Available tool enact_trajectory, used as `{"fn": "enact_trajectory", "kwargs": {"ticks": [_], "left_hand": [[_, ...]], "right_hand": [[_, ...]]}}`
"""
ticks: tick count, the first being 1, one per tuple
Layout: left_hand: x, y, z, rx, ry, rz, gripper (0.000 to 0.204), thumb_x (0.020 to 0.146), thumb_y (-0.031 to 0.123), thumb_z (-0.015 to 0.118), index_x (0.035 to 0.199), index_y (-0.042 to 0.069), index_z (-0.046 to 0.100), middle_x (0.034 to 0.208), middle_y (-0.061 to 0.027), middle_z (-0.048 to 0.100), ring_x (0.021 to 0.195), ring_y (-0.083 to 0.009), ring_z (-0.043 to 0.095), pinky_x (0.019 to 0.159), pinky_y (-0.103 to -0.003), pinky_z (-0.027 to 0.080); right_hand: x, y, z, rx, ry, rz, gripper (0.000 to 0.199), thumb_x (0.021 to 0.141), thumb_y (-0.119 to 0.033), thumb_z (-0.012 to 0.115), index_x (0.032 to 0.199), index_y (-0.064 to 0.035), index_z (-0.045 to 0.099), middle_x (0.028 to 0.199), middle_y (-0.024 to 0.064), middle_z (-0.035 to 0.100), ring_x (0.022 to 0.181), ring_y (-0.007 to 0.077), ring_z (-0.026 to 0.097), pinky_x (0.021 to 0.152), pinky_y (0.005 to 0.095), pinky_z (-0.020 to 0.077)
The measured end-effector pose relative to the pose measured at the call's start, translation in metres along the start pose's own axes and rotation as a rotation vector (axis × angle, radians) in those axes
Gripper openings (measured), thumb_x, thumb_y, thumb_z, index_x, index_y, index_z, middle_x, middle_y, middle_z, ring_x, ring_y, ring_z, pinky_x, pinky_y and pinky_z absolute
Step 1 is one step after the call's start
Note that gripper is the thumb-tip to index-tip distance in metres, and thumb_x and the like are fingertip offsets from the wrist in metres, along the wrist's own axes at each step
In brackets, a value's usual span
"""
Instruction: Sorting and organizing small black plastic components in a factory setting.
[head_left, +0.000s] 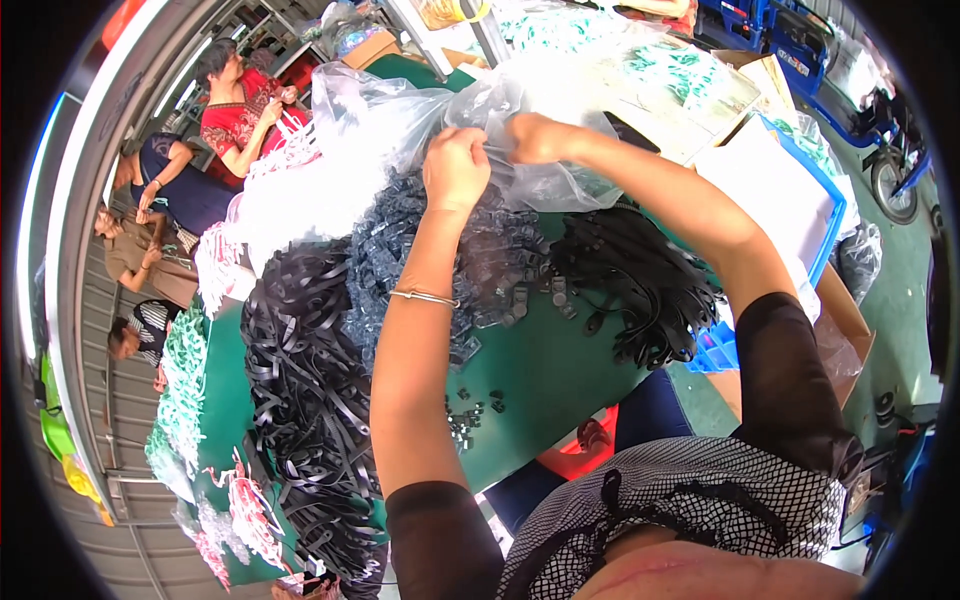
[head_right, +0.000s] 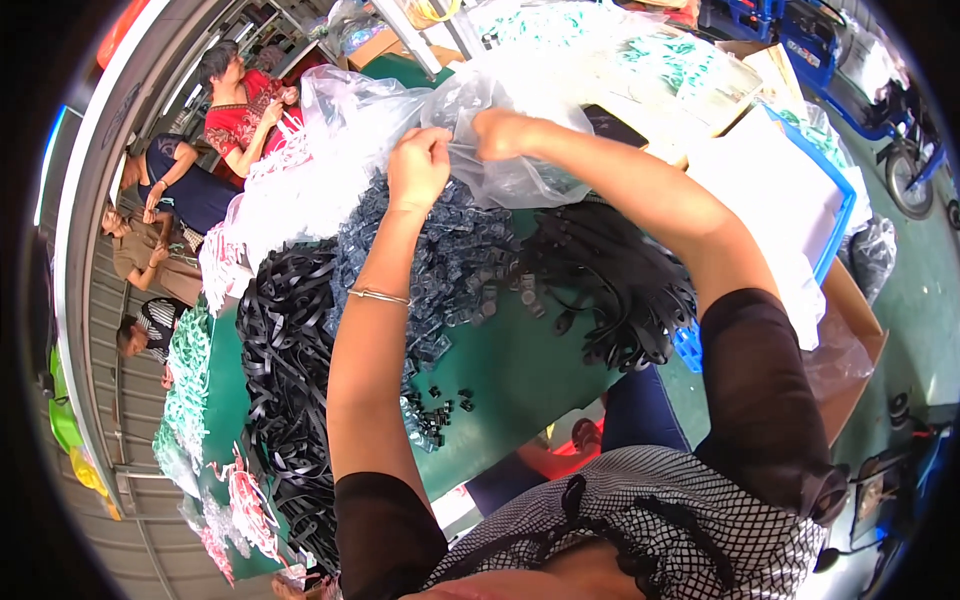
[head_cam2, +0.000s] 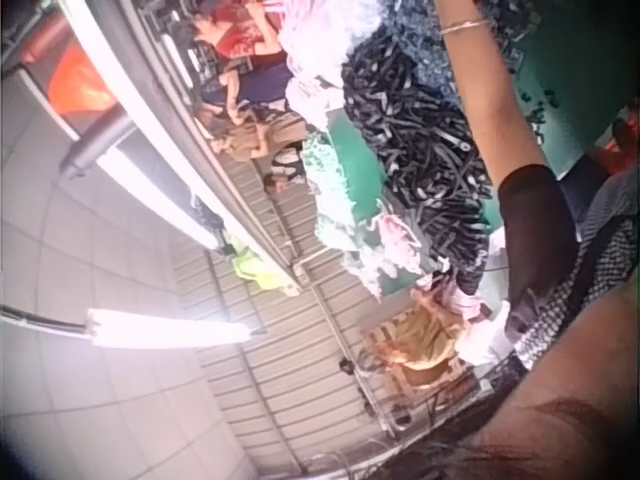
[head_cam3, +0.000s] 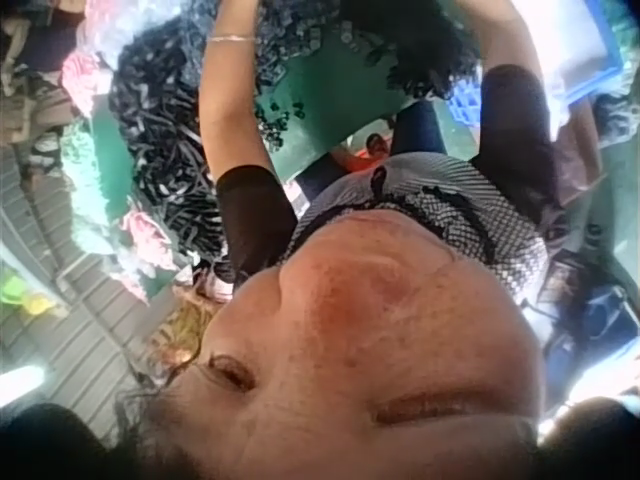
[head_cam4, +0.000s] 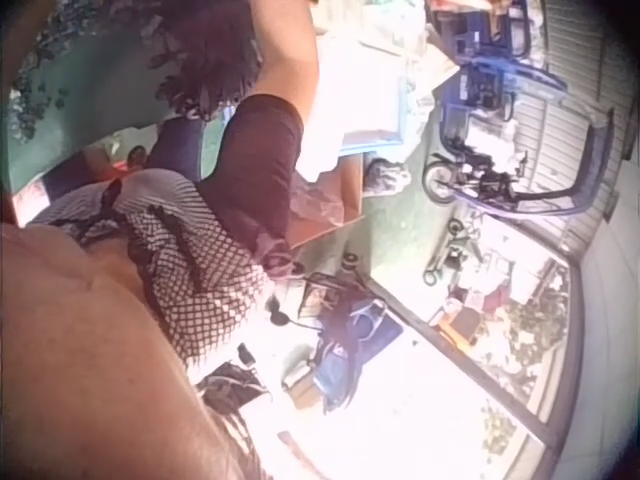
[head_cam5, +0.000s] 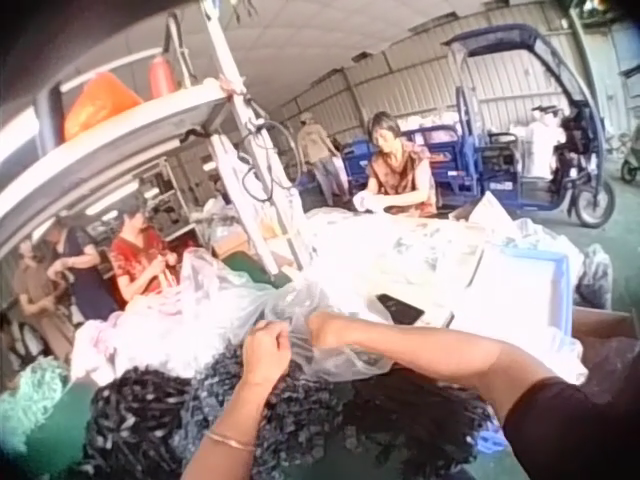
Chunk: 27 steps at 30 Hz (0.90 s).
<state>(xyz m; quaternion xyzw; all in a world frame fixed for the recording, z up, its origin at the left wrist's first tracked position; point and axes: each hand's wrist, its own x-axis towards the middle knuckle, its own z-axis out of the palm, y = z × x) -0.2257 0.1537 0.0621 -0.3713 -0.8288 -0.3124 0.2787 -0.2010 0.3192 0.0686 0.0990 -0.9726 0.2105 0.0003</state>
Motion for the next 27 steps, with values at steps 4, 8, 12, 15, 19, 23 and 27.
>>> {"fn": "enact_trajectory", "kwargs": {"ticks": [4,8,12,15,19,23,27], "left_hand": [[0.02,0.021,-0.013,-0.742,-0.265,-0.264,0.01,0.077,0.009,0.061,0.084,0.006,0.066,0.074,-0.0024,0.063,0.063,-0.0121,0.058,0.055,-0.026,0.046],[0.036,0.012,-0.028,-0.735,-0.415,-0.212,0.012,0.079,0.007,0.059,0.087,0.003,0.066,0.073,-0.0022,0.063,0.064,-0.0091,0.055,0.057,-0.022,0.045],[0.039,0.008,-0.005,-0.459,-0.532,-0.078,0.014,0.08,0.003,0.056,0.09,0.0,0.064,0.081,-0.0046,0.064,0.075,-0.0107,0.059,0.068,-0.025,0.047],[0.037,-0.018,0.029,-0.207,-0.716,-0.21,0.017,0.082,0.008,0.052,0.09,-0.001,0.064,0.084,-0.0076,0.065,0.075,-0.0173,0.06,0.069,-0.031,0.048],[0.033,-0.064,0.035,0.143,-0.824,-0.395,0.027,0.073,0.018,0.053,0.094,0.008,0.066,0.102,-0.0171,0.061,0.097,-0.0322,0.058,0.081,-0.038,0.046],[0.026,-0.037,0.023,0.461,-0.914,-0.299,0.032,0.075,0.027,0.052,0.1,0.011,0.064,0.112,-0.0101,0.059,0.105,-0.0272,0.055,0.085,-0.04,0.045],[0.017,-0.016,0.005,0.489,-0.856,-0.334,0.032,0.077,0.028,0.049,0.102,0.013,0.064,0.112,-0.0064,0.059,0.111,-0.0252,0.051,0.094,-0.041,0.037]], "right_hand": [[0.007,-0.024,0.044,0.597,0.34,-0.286,0.013,0.07,-0.003,0.05,0.076,0.0043,0.059,0.072,0.015,0.06,0.07,0.0242,0.06,0.063,0.0355,0.0468],[-0.011,-0.046,0.04,1.215,-0.066,-0.173,0.021,0.075,-0.001,0.051,0.094,0.0022,0.058,0.089,0.011,0.06,0.083,0.0215,0.057,0.075,0.0336,0.047],[-0.031,-0.058,0.044,1.103,-0.268,-0.274,0.04,0.081,-0.014,0.059,0.114,0.006,0.051,0.112,0.0124,0.055,0.107,0.0169,0.049,0.093,0.0283,0.0373],[-0.023,-0.05,0.047,0.878,-0.293,-0.154,0.039,0.081,-0.012,0.056,0.116,0.0043,0.05,0.117,0.0125,0.053,0.111,0.0168,0.047,0.095,0.0281,0.0358],[-0.004,-0.025,0.04,0.92,-0.191,-0.05,0.029,0.076,-0.013,0.057,0.102,0.0007,0.061,0.099,0.011,0.062,0.098,0.0192,0.055,0.085,0.0332,0.0427],[0.015,-0.014,0.043,0.437,0.056,-0.041,0.025,0.072,-0.018,0.053,0.08,0.0013,0.067,0.082,0.0167,0.065,0.073,0.0284,0.063,0.067,0.0369,0.0482],[0.021,-0.03,0.036,-0.029,0.037,0.054,0.025,0.071,-0.014,0.05,0.085,0.0021,0.064,0.086,0.0215,0.063,0.084,0.0332,0.062,0.072,0.039,0.048]]}}
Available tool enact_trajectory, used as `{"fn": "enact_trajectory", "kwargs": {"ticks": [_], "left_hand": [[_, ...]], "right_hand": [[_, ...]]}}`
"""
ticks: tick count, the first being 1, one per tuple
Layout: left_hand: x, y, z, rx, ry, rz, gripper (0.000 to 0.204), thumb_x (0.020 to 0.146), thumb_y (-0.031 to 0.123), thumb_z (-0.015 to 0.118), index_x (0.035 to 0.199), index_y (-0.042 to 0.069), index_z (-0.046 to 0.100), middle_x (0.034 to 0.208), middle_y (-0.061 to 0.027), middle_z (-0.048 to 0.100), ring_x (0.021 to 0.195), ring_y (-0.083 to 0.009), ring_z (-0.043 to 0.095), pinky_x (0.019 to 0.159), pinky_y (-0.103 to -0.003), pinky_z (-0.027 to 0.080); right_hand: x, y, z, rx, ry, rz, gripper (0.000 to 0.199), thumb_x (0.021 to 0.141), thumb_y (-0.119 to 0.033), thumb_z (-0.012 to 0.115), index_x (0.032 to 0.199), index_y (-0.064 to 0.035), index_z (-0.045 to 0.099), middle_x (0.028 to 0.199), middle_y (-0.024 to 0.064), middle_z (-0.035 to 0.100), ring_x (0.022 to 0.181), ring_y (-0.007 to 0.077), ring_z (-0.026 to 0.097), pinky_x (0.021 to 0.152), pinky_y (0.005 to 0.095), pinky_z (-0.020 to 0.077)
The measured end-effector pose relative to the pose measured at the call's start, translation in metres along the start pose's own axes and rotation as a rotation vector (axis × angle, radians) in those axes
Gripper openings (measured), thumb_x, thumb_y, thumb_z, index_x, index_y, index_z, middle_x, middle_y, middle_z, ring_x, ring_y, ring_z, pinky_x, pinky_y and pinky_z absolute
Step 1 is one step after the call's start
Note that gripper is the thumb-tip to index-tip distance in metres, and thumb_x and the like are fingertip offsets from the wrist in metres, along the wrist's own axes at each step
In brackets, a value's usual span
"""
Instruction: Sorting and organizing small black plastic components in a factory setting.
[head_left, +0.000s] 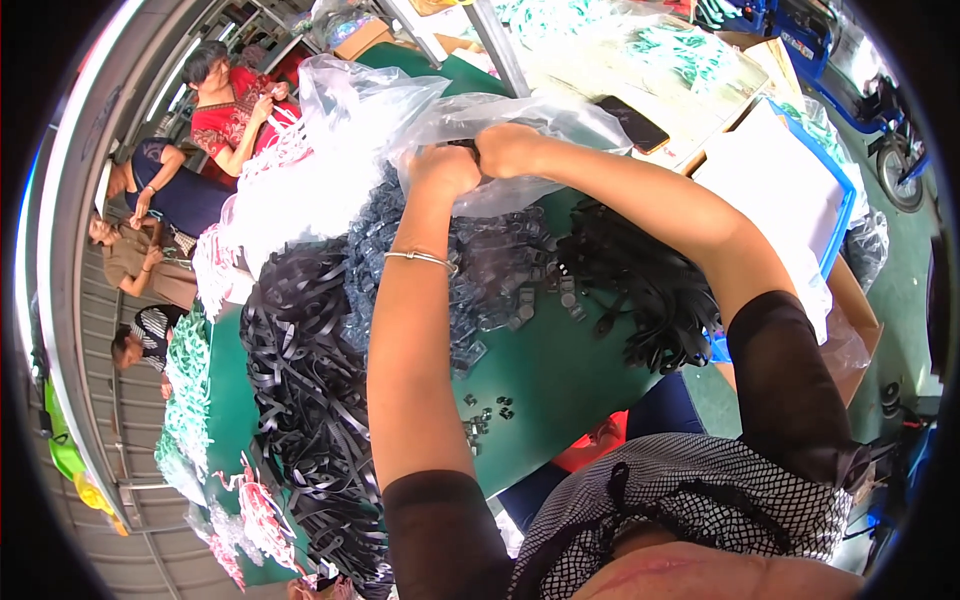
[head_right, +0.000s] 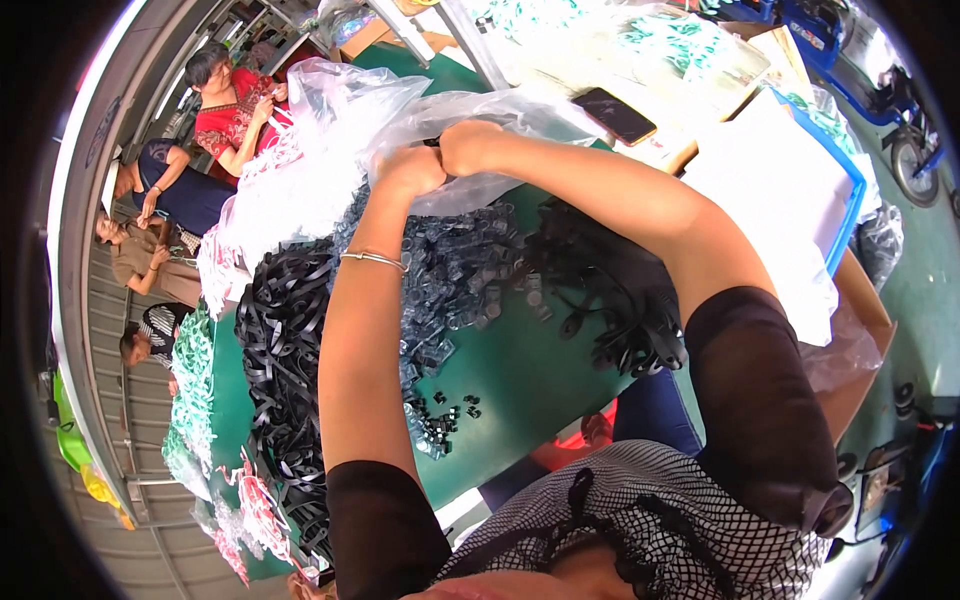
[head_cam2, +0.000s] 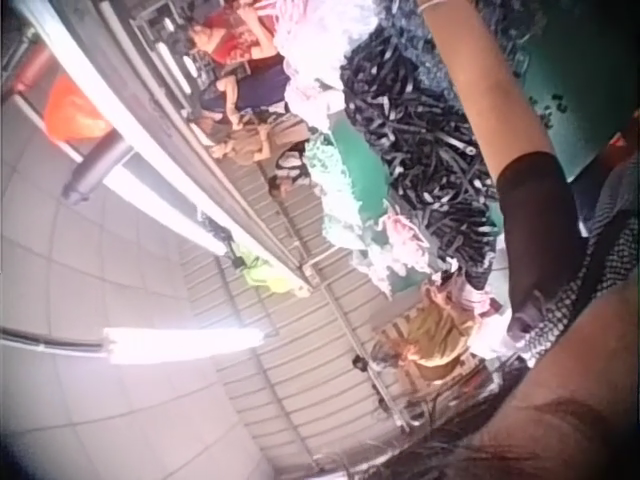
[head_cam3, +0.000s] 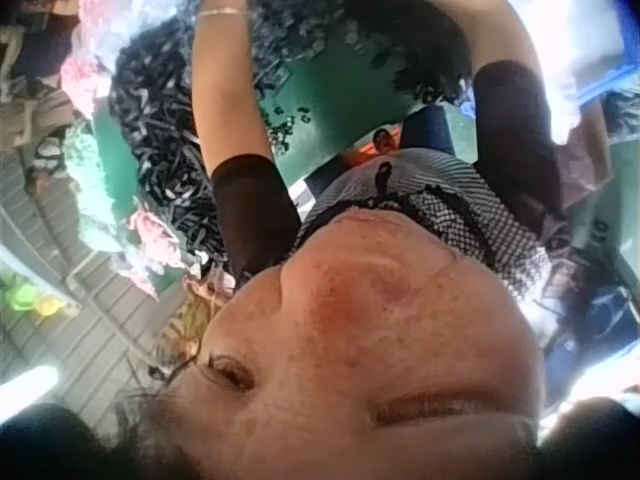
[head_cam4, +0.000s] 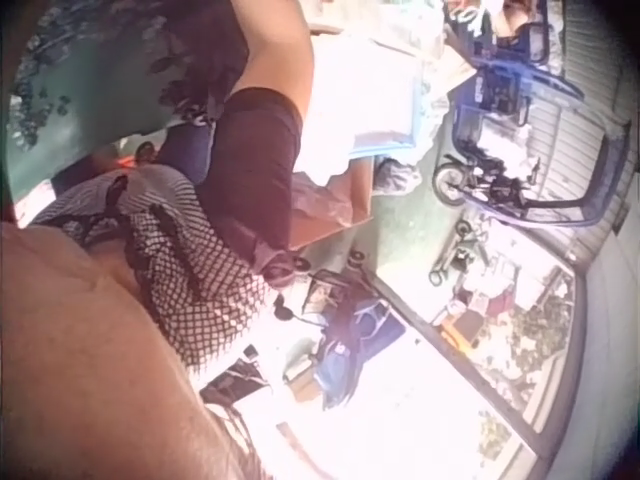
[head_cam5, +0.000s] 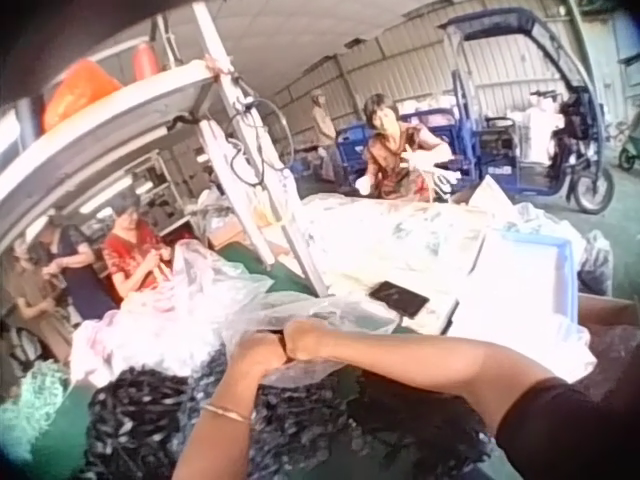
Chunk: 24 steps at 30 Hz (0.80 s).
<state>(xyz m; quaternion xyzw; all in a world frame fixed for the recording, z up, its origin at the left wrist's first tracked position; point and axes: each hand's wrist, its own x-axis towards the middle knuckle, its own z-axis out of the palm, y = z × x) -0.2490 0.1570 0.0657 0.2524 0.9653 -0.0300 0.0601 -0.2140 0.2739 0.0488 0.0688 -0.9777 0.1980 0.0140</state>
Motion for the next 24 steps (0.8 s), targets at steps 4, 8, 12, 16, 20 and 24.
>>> {"fn": "enact_trajectory", "kwargs": {"ticks": [4,8,12,16,20,24], "left_hand": [[-0.008,-0.002,-0.015,0.3,0.0,-0.098,0.031,0.078,0.024,0.046,0.1,0.015,0.066,0.112,-0.0039,0.06,0.114,-0.0237,0.047,0.097,-0.043,0.029],[-0.013,-0.013,-0.028,0.335,-0.04,-0.074,0.028,0.074,0.016,0.051,0.098,0.01,0.066,0.105,-0.0112,0.062,0.105,-0.0268,0.055,0.091,-0.038,0.037],[0.002,-0.003,-0.018,0.23,0.087,0.033,0.028,0.069,0.009,0.056,0.095,0.004,0.065,0.097,-0.0199,0.062,0.094,-0.0319,0.06,0.08,-0.038,0.047],[0.06,0.002,0.015,-0.145,0.207,-0.06,0.025,0.076,0.009,0.05,0.095,0.005,0.065,0.103,-0.0188,0.06,0.1,-0.0311,0.057,0.083,-0.036,0.046],[0.105,-0.012,0.05,-1.063,0.43,-0.279,0.026,0.073,0.006,0.048,0.093,-0.002,0.063,0.096,-0.0205,0.061,0.092,-0.0285,0.057,0.078,-0.036,0.045],[0.115,0.004,0.064,-1.579,0.78,-0.291,0.027,0.07,0.006,0.049,0.091,-0.005,0.063,0.089,-0.02,0.062,0.085,-0.0252,0.059,0.072,-0.036,0.046]], "right_hand": [[0.009,0.008,-0.01,-0.21,-0.096,0.063,0.021,0.07,-0.007,0.055,0.086,0.0026,0.065,0.088,0.0208,0.063,0.085,0.0331,0.062,0.072,0.04,0.0481],[0.017,0.026,-0.009,-0.346,-0.268,-0.074,0.024,0.07,-0.007,0.058,0.092,-0.0011,0.065,0.094,0.0132,0.065,0.087,0.0275,0.063,0.072,0.0386,0.0489],[0.024,0.001,-0.014,-0.236,-0.032,0.074,0.022,0.069,-0.007,0.057,0.087,0.0021,0.064,0.091,0.0192,0.063,0.087,0.0314,0.062,0.073,0.0393,0.0486],[0.06,0.03,0.004,-0.086,-0.036,0.101,0.03,0.074,-0.015,0.051,0.098,-0.0016,0.064,0.103,0.0185,0.061,0.097,0.0286,0.059,0.08,0.0372,0.0475],[0.069,0.036,0.024,0.102,0.116,0.243,0.04,0.079,-0.027,0.041,0.106,-0.006,0.061,0.111,0.0163,0.058,0.108,0.0274,0.053,0.088,0.0369,0.0422],[0.074,0.032,0.036,0.449,0.238,0.298,0.035,0.076,-0.024,0.049,0.098,-0.0002,0.064,0.108,0.0206,0.058,0.104,0.029,0.055,0.087,0.0368,0.0432]]}}
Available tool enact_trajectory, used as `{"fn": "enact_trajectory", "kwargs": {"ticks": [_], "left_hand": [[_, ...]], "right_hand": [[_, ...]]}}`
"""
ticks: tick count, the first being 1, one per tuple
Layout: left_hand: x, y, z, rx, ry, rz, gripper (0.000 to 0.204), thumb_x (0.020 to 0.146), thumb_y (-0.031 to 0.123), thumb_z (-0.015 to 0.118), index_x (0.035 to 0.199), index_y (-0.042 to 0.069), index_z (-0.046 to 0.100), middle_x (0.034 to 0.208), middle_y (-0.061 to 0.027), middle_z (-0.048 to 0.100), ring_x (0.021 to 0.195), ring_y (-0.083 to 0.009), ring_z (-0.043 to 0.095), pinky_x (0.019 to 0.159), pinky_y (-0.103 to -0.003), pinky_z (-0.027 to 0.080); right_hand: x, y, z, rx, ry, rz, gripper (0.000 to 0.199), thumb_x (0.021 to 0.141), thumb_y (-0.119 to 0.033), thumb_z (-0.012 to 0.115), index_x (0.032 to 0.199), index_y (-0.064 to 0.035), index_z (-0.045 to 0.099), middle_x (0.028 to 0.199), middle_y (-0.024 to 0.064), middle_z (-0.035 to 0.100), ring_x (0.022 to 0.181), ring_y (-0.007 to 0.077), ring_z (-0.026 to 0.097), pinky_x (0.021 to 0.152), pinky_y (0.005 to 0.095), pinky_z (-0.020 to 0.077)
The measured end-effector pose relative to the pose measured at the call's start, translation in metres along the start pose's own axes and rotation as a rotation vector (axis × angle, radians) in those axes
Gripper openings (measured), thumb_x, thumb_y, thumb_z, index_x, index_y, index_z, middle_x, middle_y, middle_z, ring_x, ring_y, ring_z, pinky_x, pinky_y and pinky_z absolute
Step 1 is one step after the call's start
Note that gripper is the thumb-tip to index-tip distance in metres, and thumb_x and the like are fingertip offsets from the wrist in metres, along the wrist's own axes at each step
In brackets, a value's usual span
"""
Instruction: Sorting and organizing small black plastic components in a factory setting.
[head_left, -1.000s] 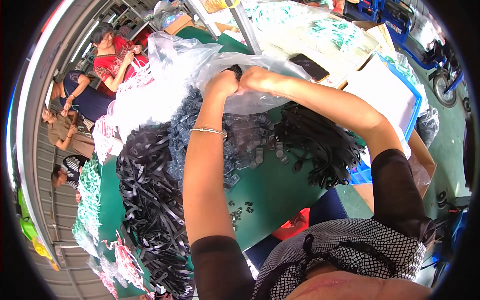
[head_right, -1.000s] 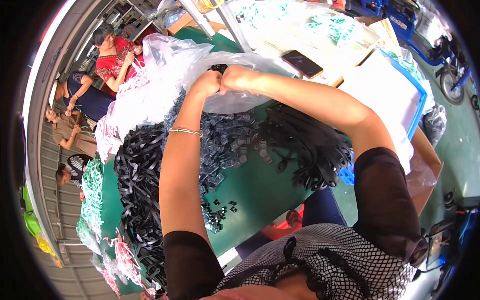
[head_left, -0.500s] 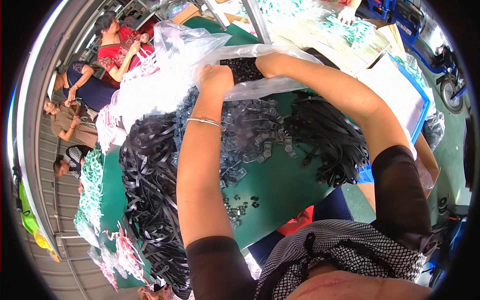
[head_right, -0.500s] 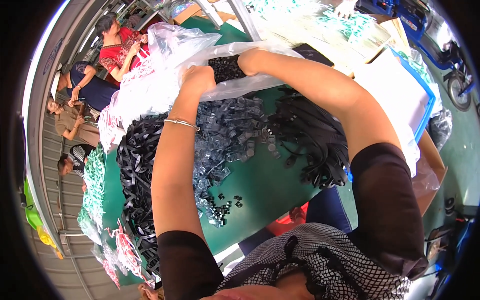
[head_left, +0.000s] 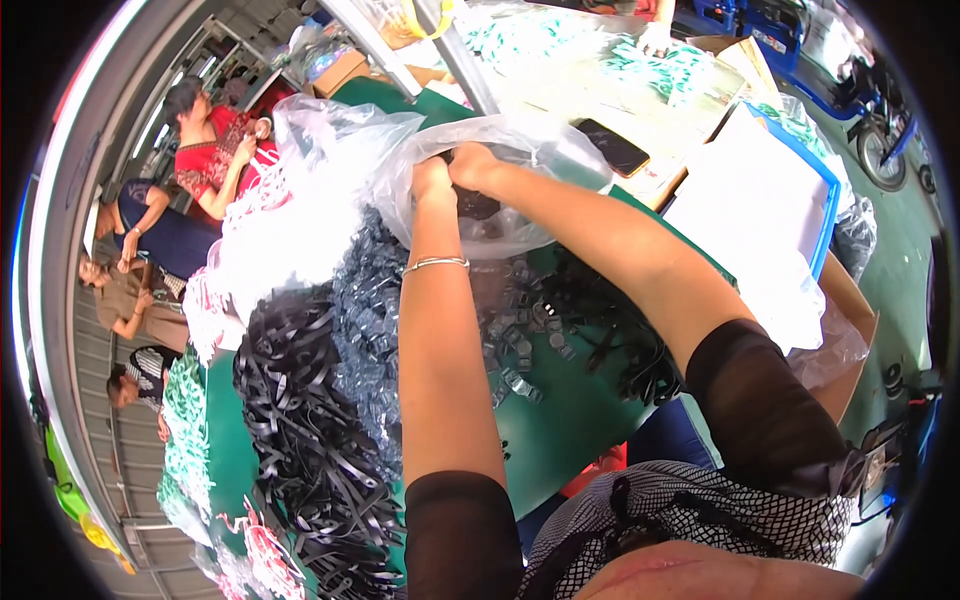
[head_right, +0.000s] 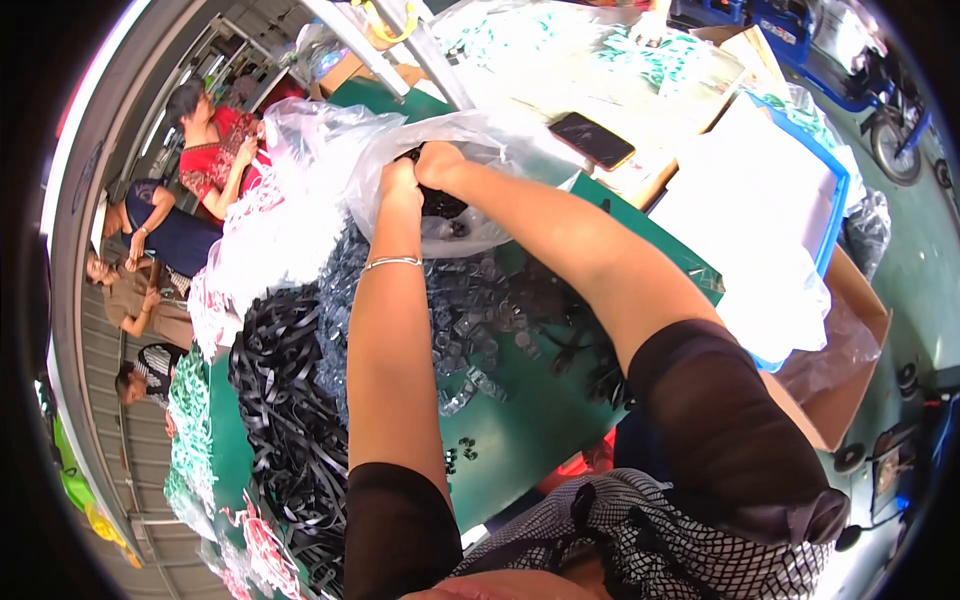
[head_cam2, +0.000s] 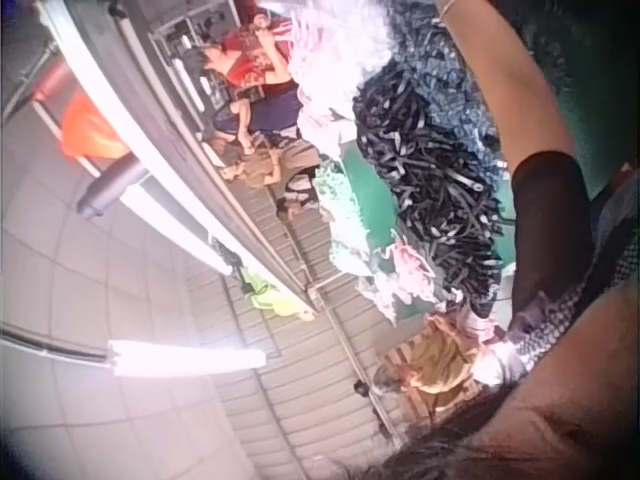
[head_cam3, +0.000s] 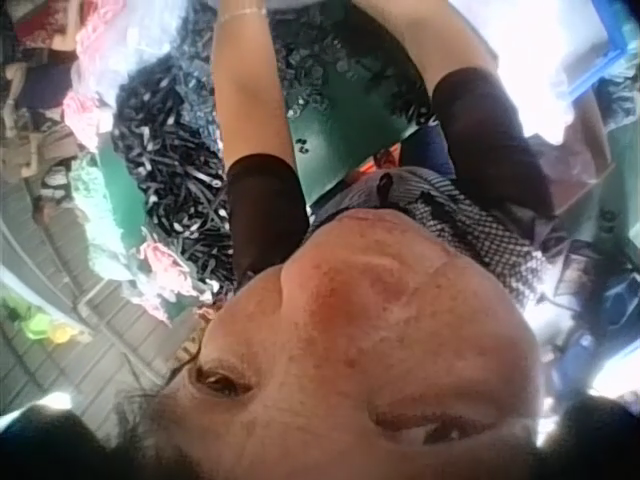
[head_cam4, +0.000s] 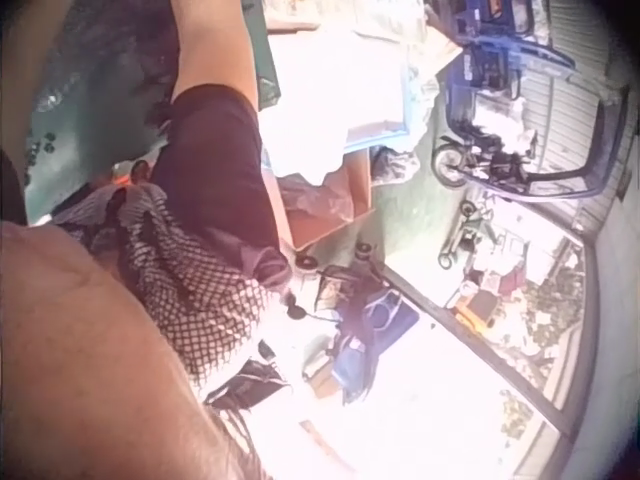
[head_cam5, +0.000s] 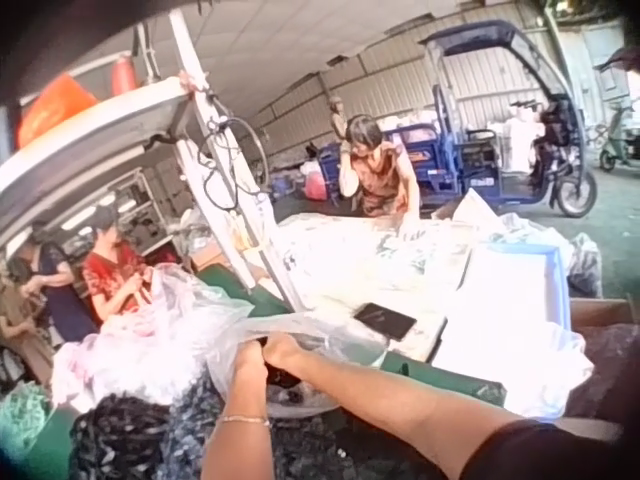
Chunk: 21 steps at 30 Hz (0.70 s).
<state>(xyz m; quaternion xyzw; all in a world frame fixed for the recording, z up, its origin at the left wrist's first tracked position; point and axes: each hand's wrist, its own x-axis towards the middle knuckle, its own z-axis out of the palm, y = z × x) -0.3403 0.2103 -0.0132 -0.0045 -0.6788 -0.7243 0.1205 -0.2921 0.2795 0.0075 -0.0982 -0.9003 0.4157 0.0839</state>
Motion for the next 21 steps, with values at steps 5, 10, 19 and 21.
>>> {"fn": "enact_trajectory", "kwargs": {"ticks": [5,10,19,21], "left_hand": [[0.015,-0.019,-0.023,0.841,-0.142,-0.011,0.031,0.069,0.006,0.05,0.096,-0.005,0.06,0.089,-0.0174,0.062,0.081,-0.0276,0.059,0.071,-0.034,0.046],[0.017,-0.026,-0.028,0.495,0.013,0.097,0.032,0.07,0.006,0.049,0.098,-0.006,0.058,0.1,-0.0173,0.06,0.087,-0.0261,0.057,0.075,-0.033,0.045],[0.022,-0.014,-0.031,0.988,-0.228,-0.029,0.034,0.075,0.011,0.045,0.1,-0.006,0.058,0.102,-0.0204,0.06,0.09,-0.0269,0.058,0.074,-0.034,0.046],[0.022,-0.026,-0.026,0.924,-0.203,0.018,0.033,0.076,0.012,0.044,0.1,-0.005,0.059,0.1,-0.02,0.06,0.087,-0.0264,0.059,0.072,-0.034,0.046]], "right_hand": [[-0.013,-0.004,-0.006,-0.183,-0.179,0.023,0.042,0.077,-0.023,0.053,0.109,0.0037,0.056,0.12,0.0217,0.05,0.116,0.0355,0.043,0.096,0.039,0.0345],[-0.004,-0.01,0.009,-0.225,0.006,0.003,0.036,0.077,-0.021,0.051,0.102,0.004,0.059,0.111,0.0231,0.055,0.11,0.0341,0.049,0.094,0.0372,0.037],[0.003,0.002,0.021,-0.103,0.097,-0.028,0.037,0.076,-0.021,0.048,0.103,0.0021,0.06,0.114,0.0209,0.055,0.116,0.0326,0.044,0.099,0.0367,0.0298],[0.006,0.014,0.025,-0.194,0.067,-0.085,0.038,0.076,-0.02,0.048,0.104,0.0023,0.059,0.113,0.0207,0.055,0.116,0.0332,0.044,0.1,0.0368,0.0289]]}}
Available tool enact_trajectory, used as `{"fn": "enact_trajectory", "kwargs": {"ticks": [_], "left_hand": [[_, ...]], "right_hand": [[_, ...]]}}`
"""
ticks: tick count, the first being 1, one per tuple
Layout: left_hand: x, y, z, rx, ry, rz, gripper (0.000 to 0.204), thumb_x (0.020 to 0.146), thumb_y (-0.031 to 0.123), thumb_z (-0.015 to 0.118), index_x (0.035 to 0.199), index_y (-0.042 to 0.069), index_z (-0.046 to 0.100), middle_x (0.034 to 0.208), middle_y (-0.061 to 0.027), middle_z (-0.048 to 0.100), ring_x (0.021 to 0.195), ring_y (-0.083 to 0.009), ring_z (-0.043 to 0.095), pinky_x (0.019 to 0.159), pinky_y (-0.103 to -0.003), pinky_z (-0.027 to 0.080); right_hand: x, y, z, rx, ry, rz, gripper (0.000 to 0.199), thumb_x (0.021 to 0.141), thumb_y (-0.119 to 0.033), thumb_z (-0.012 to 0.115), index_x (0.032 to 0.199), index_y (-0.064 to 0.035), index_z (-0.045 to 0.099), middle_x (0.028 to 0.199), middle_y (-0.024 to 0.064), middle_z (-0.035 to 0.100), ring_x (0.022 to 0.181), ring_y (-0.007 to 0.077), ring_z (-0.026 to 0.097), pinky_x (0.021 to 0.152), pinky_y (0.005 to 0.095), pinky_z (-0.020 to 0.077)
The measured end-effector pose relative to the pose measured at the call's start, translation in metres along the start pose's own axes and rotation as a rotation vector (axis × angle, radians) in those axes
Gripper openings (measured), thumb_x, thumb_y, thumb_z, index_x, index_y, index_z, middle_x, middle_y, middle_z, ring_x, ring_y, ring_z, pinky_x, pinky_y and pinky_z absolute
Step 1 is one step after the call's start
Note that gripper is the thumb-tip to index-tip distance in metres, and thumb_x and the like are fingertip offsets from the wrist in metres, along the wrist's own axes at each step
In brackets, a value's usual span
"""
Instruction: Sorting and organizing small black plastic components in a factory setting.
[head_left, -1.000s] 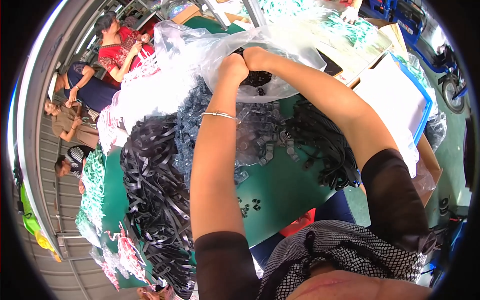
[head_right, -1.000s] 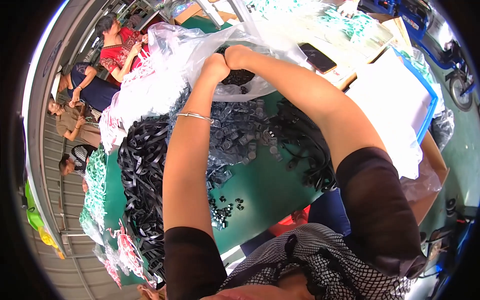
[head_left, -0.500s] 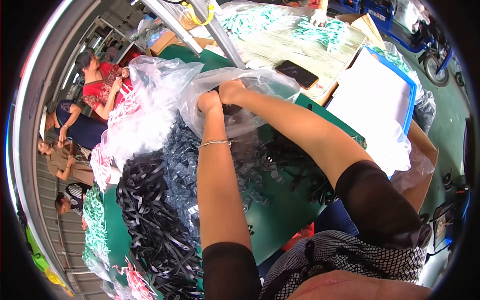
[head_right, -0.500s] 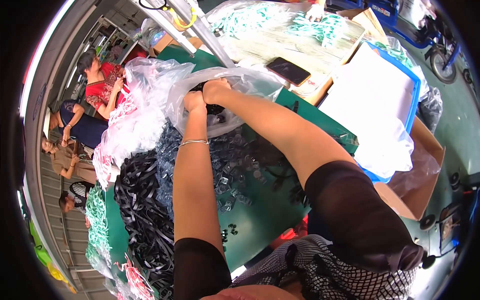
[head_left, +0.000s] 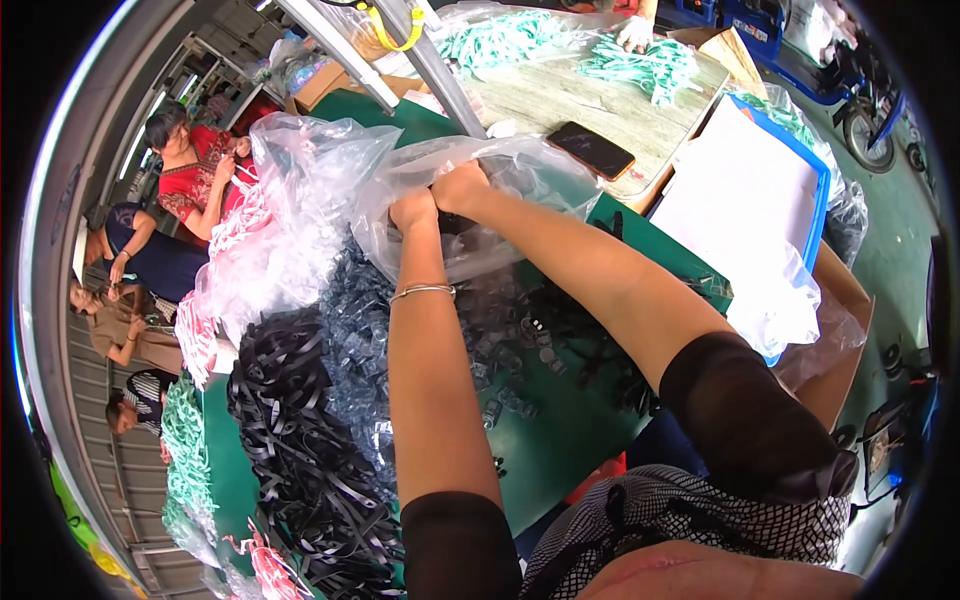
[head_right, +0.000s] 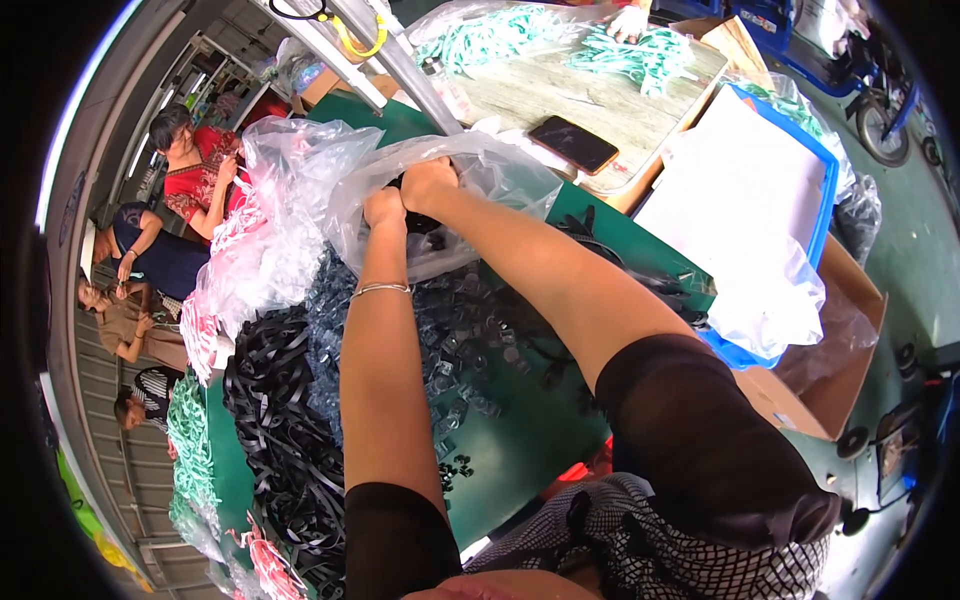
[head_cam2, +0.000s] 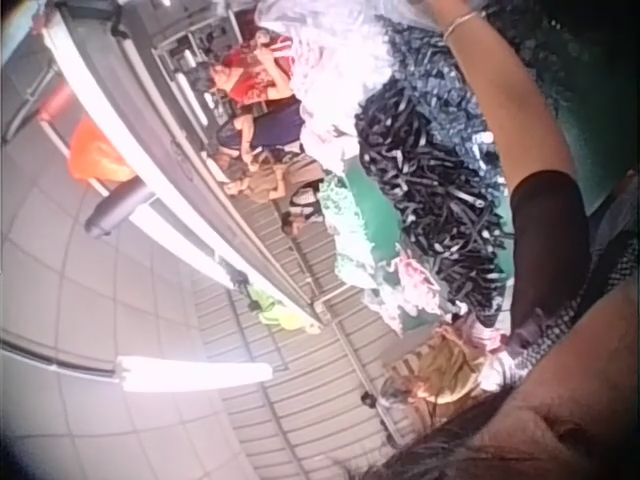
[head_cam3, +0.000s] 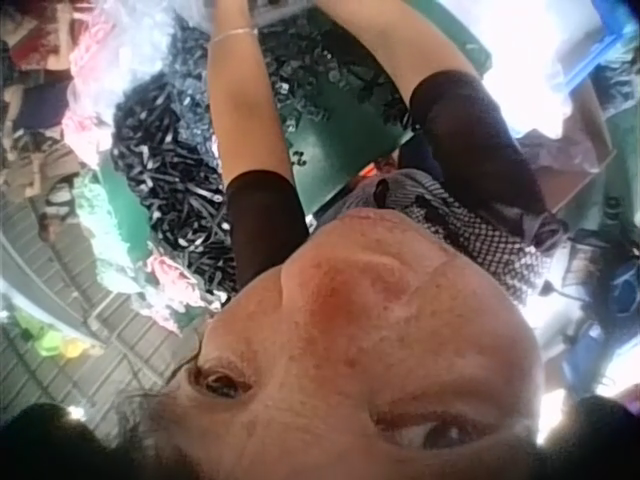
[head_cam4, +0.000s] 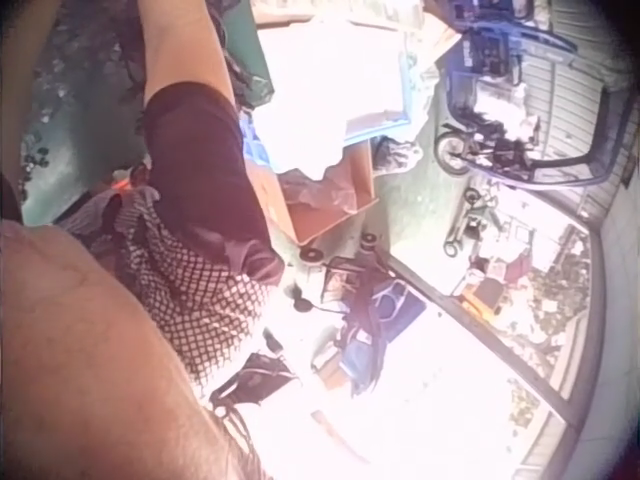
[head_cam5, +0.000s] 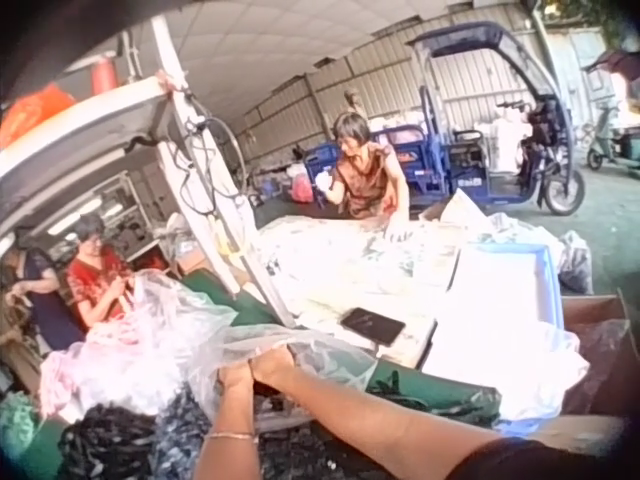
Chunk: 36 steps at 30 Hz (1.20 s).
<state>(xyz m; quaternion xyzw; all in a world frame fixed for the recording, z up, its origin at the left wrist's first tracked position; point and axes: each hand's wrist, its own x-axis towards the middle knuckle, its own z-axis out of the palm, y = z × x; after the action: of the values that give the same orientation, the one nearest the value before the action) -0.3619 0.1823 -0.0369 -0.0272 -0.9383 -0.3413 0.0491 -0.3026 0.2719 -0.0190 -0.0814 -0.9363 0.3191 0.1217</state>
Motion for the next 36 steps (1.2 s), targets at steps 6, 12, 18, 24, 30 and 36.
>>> {"fn": "enact_trajectory", "kwargs": {"ticks": [6,12,18,24,30,36], "left_hand": [[0.005,-0.011,0.011,-0.02,0.045,0.077,0.031,0.079,0.015,0.045,0.1,-0.001,0.06,0.099,-0.0171,0.061,0.085,-0.0247,0.059,0.071,-0.034,0.045],[-0.041,0.032,0.006,-0.514,0.017,-0.117,0.027,0.079,0.015,0.048,0.098,0.0,0.06,0.098,-0.014,0.06,0.086,-0.0232,0.055,0.076,-0.033,0.043],[-0.061,0.046,-0.015,-1.022,-0.142,-0.255,0.032,0.083,0.022,0.052,0.109,0.004,0.055,0.104,-0.0117,0.058,0.096,-0.0238,0.055,0.081,-0.034,0.044],[-0.076,0.057,-0.023,-1.227,-0.099,-0.221,0.035,0.085,0.023,0.055,0.114,0.003,0.052,0.111,-0.0099,0.055,0.095,-0.0206,0.056,0.077,-0.032,0.047],[-0.094,0.081,-0.038,-1.335,-0.049,-0.103,0.028,0.084,0.018,0.058,0.102,-0.003,0.056,0.101,-0.0098,0.058,0.087,-0.0193,0.057,0.072,-0.03,0.048],[-0.139,0.078,-0.041,-1.444,0.019,-0.111,0.034,0.08,0.011,0.06,0.11,-0.005,0.053,0.106,-0.0138,0.057,0.092,-0.0205,0.056,0.079,-0.03,0.046]], "right_hand": [[0.0,0.001,0.001,-0.168,-0.103,0.007,0.035,0.083,-0.027,0.041,0.098,-0.0052,0.064,0.105,0.0177,0.06,0.097,0.0307,0.058,0.083,0.0387,0.0444],[0.003,0.016,0.002,0.256,0.07,0.228,0.036,0.084,-0.027,0.041,0.099,-0.002,0.062,0.102,0.0218,0.059,0.096,0.0341,0.057,0.085,0.039,0.0431],[-0.011,-0.005,0.007,0.888,0.243,0.344,0.032,0.079,-0.029,0.048,0.098,-0.0084,0.065,0.099,0.0171,0.062,0.093,0.0316,0.058,0.084,0.0366,0.0432],[-0.017,-0.019,-0.004,1.056,0.31,0.334,0.024,0.073,-0.026,0.06,0.091,-0.0106,0.068,0.087,0.0118,0.066,0.082,0.0243,0.063,0.077,0.031,0.0459],[-0.028,-0.024,-0.03,1.296,0.334,0.21,0.018,0.075,-0.019,0.064,0.084,-0.0031,0.068,0.076,0.0073,0.066,0.068,0.0148,0.061,0.067,0.0278,0.0472],[-0.072,-0.026,-0.044,1.426,0.308,0.191,0.015,0.078,-0.013,0.063,0.085,-0.0006,0.065,0.076,0.0051,0.063,0.066,0.0126,0.055,0.062,0.0273,0.0465]]}}
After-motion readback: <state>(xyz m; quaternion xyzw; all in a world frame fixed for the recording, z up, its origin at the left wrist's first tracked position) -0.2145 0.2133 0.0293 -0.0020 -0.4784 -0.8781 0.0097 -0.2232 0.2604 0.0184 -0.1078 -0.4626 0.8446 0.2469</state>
